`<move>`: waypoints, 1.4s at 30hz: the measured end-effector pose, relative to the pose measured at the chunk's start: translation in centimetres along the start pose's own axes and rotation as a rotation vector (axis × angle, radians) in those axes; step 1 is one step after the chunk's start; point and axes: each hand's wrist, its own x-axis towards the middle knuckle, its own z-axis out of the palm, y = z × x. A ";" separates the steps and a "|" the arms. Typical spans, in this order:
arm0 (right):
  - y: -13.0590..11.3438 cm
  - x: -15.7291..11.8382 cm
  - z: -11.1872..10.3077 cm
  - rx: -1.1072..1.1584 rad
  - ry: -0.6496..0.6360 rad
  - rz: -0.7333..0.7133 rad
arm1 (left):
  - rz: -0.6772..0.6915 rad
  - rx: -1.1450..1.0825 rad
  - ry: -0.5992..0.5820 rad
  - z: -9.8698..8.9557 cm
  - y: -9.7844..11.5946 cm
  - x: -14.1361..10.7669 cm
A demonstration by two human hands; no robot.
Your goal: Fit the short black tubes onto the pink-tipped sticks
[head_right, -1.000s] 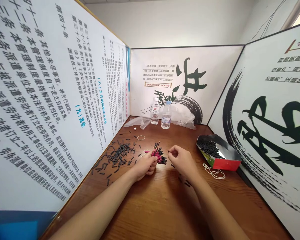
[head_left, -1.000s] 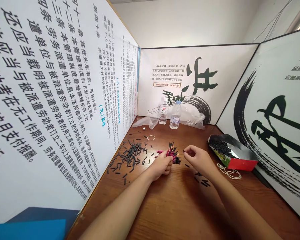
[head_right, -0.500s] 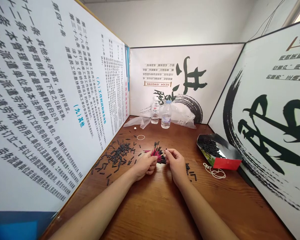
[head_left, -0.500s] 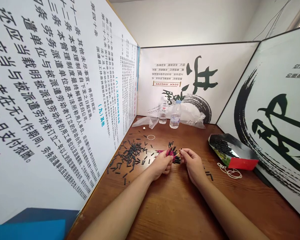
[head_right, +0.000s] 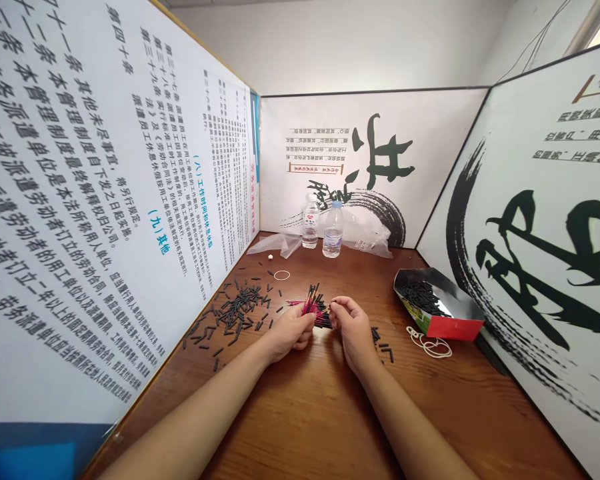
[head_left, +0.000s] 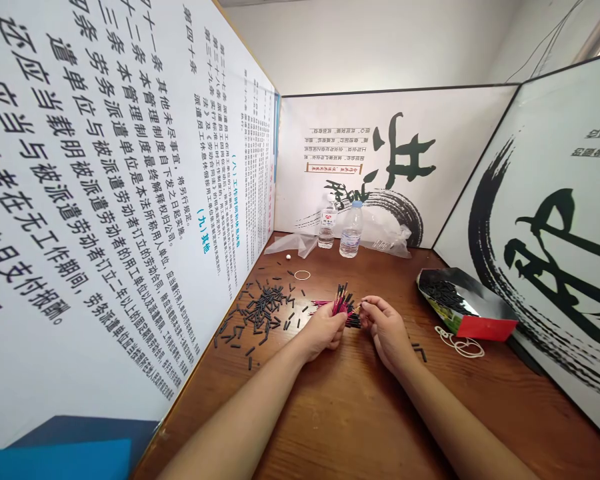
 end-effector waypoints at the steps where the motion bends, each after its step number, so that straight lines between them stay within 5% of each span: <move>1: 0.0 0.0 0.0 0.003 -0.004 0.003 | -0.003 -0.001 0.002 0.0 0.0 0.0; 21: 0.9 -0.1 0.1 -0.118 -0.037 -0.051 | -0.013 -0.009 -0.001 0.1 0.3 -0.2; 32: 0.5 -0.5 0.7 -0.151 0.050 -0.112 | 0.000 -0.008 -0.012 0.1 0.1 -0.3; 42: 0.6 -0.9 1.1 -0.192 -0.036 -0.151 | 0.017 -0.017 -0.016 -0.1 -0.1 -0.1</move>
